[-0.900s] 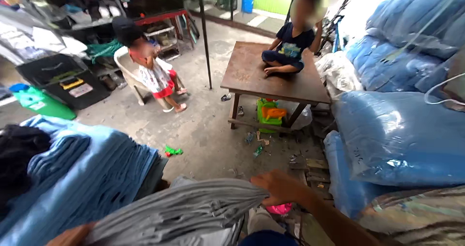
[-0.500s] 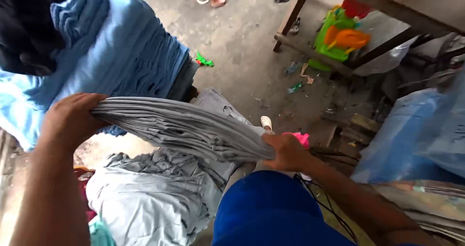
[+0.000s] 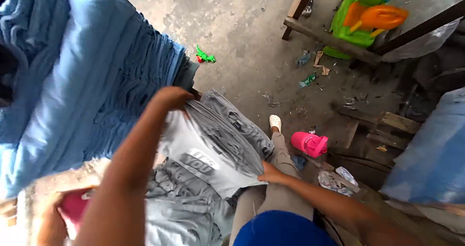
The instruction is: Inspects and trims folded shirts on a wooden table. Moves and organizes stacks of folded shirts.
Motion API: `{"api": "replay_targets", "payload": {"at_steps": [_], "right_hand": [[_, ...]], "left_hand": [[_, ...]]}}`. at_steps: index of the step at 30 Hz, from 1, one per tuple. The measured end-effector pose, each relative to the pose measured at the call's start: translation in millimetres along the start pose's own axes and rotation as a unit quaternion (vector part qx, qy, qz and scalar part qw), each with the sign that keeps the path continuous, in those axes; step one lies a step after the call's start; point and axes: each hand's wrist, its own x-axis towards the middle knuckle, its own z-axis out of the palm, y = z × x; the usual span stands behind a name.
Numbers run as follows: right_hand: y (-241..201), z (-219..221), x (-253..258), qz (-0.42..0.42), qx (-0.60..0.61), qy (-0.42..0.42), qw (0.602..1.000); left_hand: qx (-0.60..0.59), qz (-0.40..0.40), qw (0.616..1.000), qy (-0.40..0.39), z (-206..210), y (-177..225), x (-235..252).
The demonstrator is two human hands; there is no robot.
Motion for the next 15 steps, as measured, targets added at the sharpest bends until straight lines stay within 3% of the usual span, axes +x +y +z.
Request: {"api": "replay_targets", "payload": {"at_steps": [3, 5, 11, 15], "right_hand": [[25.9, -19.6, 59.4, 0.057, -0.059, 0.065, 0.994], [26.6, -28.0, 68.5, 0.078, -0.066, 0.063, 0.993], [2.3, -27.5, 30.8, 0.081, -0.042, -0.004, 0.996], [21.6, -44.4, 66.4, 0.162, -0.050, 0.042, 0.985]], "left_hand": [[-0.011, -0.019, 0.999, -0.027, 66.3, -6.6, 96.6], [-0.004, -0.020, 0.999, -0.033, 89.8, -16.8, 136.4], [0.078, 0.040, 0.983, -0.162, 42.6, -16.3, 176.1], [0.075, 0.029, 0.981, -0.175, 57.2, -11.3, 214.1]]}}
